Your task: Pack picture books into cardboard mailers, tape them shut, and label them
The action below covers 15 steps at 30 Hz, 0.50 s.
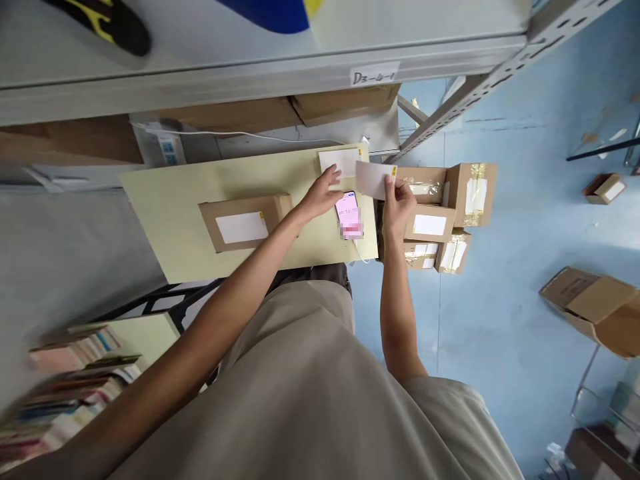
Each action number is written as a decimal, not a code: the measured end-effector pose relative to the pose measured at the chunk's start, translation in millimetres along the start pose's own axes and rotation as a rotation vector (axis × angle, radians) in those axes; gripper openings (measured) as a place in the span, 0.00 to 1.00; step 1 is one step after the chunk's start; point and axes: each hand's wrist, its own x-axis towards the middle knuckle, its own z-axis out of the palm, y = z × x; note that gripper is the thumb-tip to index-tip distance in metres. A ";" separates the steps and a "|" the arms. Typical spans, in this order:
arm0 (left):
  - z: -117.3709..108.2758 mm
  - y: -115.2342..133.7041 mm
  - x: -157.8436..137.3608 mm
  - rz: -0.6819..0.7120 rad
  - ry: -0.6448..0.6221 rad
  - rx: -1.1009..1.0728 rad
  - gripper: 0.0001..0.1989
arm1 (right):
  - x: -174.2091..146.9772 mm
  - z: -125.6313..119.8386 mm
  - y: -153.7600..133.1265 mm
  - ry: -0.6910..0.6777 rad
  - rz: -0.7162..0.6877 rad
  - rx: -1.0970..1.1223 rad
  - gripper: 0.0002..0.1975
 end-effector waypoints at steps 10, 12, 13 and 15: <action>-86.7 -15.4 -252.2 0.029 0.250 -0.444 0.14 | -109.4 55.9 -53.9 -0.517 0.145 0.189 0.34; -92.0 -20.3 -270.8 0.031 0.311 -0.408 0.13 | -118.1 66.3 -59.8 -0.598 0.108 0.160 0.35; -94.3 -23.5 -278.1 0.032 0.337 -0.394 0.14 | -121.9 70.8 -62.4 -0.627 0.092 0.148 0.35; -99.3 -30.3 -290.5 0.035 0.377 -0.382 0.14 | -129.2 78.3 -67.6 -0.666 0.068 0.136 0.35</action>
